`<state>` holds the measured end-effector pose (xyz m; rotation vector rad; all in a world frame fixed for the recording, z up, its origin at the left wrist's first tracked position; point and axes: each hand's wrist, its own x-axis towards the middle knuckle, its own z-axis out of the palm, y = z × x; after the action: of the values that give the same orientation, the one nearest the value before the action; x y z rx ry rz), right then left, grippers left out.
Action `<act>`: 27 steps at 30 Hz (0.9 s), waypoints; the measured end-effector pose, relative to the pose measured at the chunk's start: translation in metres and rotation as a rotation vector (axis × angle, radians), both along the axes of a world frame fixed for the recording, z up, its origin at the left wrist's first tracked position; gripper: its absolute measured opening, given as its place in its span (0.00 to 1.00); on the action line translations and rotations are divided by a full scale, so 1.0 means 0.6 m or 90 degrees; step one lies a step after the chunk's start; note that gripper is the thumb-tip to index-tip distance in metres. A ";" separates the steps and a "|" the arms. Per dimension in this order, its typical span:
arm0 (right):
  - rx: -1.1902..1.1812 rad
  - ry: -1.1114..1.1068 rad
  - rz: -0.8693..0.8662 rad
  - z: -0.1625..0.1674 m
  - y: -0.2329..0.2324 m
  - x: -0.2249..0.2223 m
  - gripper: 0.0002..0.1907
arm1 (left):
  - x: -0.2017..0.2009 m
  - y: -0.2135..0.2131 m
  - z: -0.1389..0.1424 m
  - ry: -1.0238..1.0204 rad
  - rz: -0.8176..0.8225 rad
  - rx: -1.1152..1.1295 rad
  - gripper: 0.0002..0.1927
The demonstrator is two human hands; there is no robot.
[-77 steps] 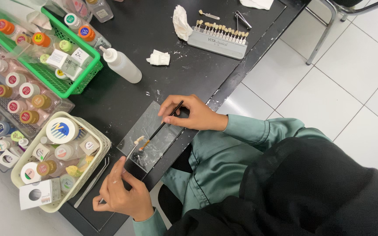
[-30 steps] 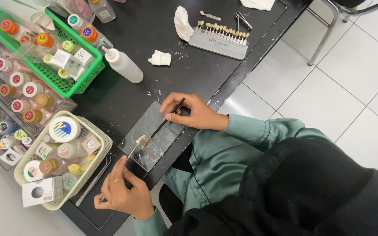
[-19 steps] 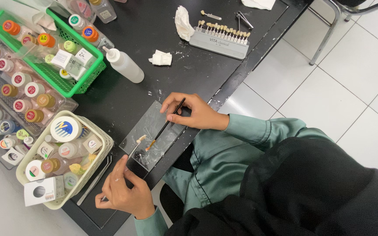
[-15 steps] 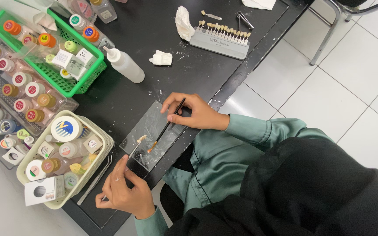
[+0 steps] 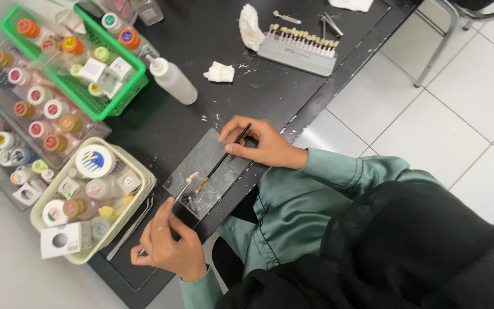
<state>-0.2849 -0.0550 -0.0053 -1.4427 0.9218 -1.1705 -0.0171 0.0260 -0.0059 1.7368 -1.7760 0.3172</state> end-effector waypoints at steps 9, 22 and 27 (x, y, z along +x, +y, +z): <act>-0.002 0.005 0.009 -0.006 -0.007 0.002 0.10 | -0.004 -0.011 0.004 0.014 -0.004 -0.025 0.15; 0.007 0.013 0.010 -0.004 -0.009 0.004 0.09 | 0.001 -0.015 0.000 0.012 0.000 -0.021 0.18; -0.007 0.010 0.009 -0.006 -0.011 0.003 0.09 | 0.001 -0.015 0.000 0.006 0.000 -0.022 0.18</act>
<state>-0.2830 -0.0614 -0.0087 -1.4675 0.9164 -1.1567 -0.0164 0.0173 -0.0060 1.7117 -1.7540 0.3366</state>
